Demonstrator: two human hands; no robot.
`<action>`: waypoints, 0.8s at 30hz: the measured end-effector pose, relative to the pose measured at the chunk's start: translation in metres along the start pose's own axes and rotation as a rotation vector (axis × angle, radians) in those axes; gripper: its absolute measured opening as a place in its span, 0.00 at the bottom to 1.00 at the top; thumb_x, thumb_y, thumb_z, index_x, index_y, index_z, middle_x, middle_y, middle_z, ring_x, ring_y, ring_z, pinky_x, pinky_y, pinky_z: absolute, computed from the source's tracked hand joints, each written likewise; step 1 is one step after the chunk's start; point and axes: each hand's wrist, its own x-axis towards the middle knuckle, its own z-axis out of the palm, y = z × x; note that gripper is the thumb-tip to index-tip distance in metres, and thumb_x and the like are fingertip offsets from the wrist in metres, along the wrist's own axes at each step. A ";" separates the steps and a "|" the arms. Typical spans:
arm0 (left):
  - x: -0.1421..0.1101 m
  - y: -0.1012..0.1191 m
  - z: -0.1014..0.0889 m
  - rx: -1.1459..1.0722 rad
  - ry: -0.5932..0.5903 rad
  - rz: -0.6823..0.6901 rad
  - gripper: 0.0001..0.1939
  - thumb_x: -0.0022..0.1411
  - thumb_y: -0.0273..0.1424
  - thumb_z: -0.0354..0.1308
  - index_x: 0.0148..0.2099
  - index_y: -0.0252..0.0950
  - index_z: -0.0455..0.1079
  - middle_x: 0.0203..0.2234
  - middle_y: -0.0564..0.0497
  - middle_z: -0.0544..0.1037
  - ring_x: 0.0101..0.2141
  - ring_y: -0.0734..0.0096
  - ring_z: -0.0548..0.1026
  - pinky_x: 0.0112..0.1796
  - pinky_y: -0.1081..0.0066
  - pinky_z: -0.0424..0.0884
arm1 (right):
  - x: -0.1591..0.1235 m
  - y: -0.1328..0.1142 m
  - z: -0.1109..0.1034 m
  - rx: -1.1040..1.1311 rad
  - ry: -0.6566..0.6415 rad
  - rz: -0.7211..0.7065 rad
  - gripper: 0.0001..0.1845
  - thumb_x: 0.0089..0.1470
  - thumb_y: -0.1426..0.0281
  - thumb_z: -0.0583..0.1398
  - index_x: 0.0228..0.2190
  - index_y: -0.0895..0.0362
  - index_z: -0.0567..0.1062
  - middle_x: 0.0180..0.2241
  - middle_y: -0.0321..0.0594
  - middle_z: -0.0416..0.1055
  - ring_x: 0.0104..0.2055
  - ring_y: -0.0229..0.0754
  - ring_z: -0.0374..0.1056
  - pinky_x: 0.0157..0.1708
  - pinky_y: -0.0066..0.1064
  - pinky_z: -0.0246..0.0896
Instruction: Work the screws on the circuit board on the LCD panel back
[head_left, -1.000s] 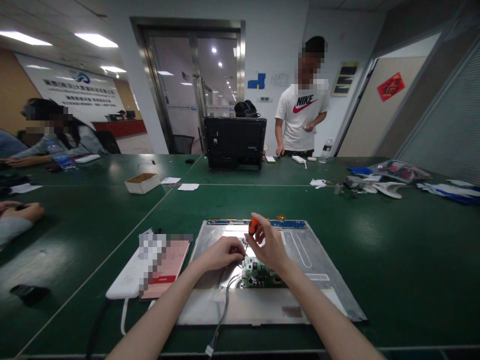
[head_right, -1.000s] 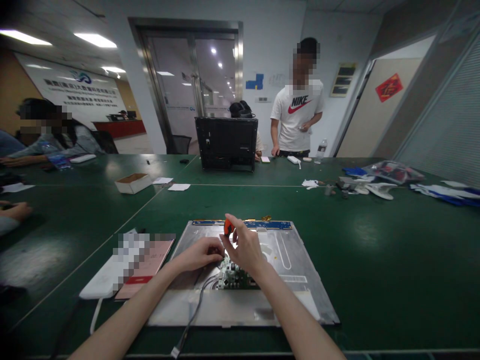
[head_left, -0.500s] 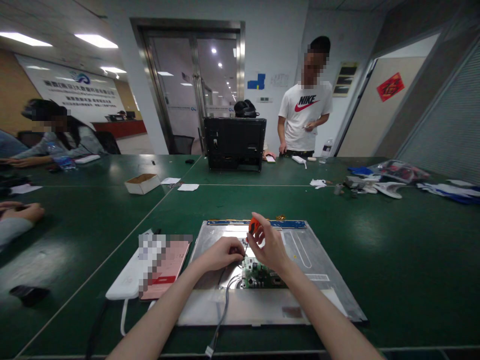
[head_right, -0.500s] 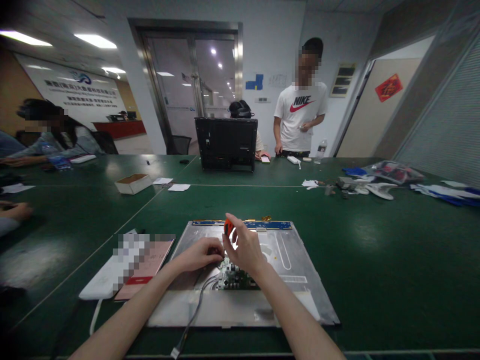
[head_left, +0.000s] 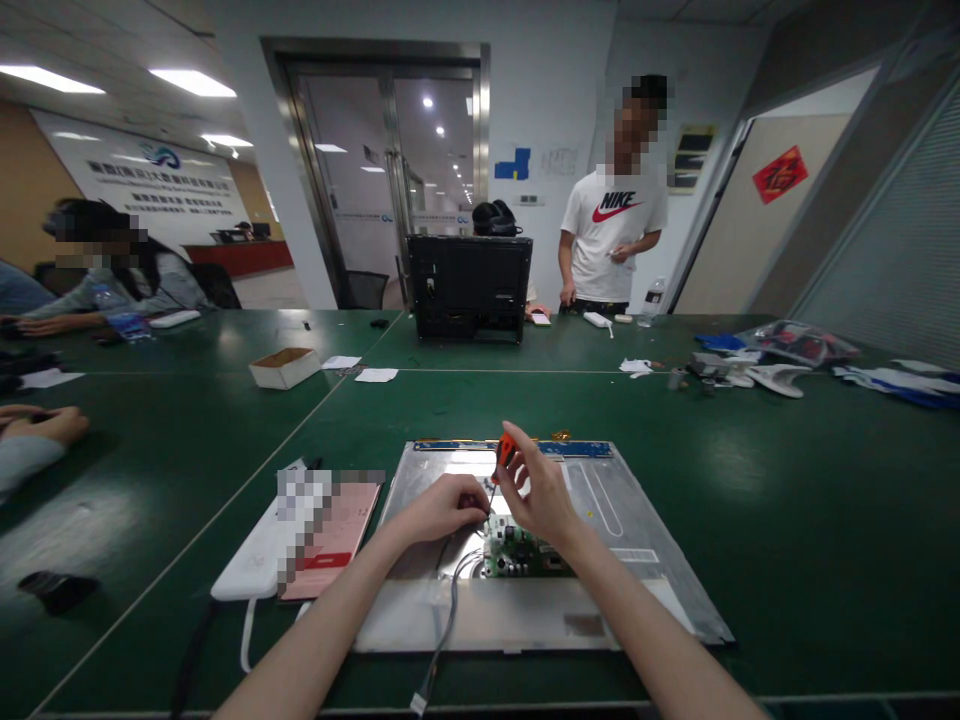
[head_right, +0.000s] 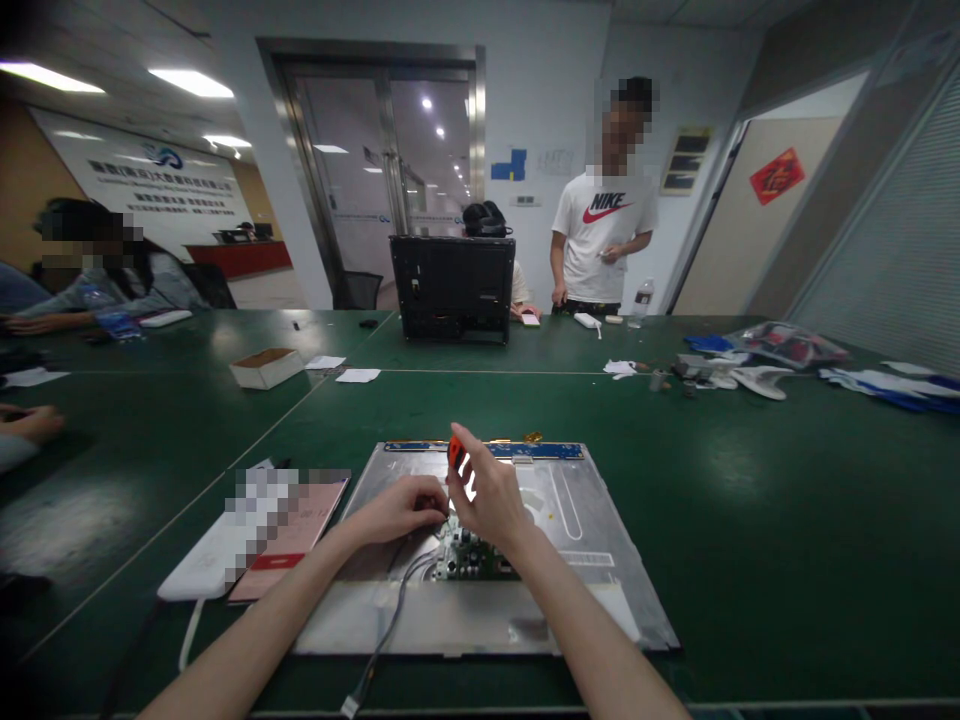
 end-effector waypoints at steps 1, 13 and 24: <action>0.000 0.000 0.000 0.004 -0.002 -0.004 0.05 0.55 0.23 0.57 0.35 0.32 0.73 0.27 0.52 0.75 0.29 0.73 0.71 0.33 0.75 0.66 | 0.000 0.000 0.000 -0.007 0.005 -0.001 0.34 0.55 0.75 0.55 0.61 0.52 0.52 0.34 0.38 0.72 0.24 0.34 0.67 0.22 0.26 0.64; 0.000 -0.005 0.001 0.015 0.000 0.004 0.06 0.54 0.22 0.57 0.35 0.33 0.73 0.28 0.52 0.74 0.30 0.72 0.71 0.33 0.75 0.65 | 0.002 -0.001 0.001 -0.069 0.055 -0.036 0.28 0.58 0.68 0.58 0.58 0.51 0.56 0.32 0.35 0.69 0.22 0.32 0.63 0.21 0.25 0.62; 0.000 -0.001 0.000 0.026 -0.005 -0.009 0.06 0.54 0.22 0.56 0.35 0.33 0.73 0.27 0.53 0.74 0.30 0.72 0.71 0.33 0.74 0.65 | 0.001 -0.001 0.001 -0.016 0.008 0.003 0.32 0.56 0.73 0.55 0.60 0.53 0.53 0.31 0.36 0.71 0.24 0.34 0.66 0.23 0.27 0.64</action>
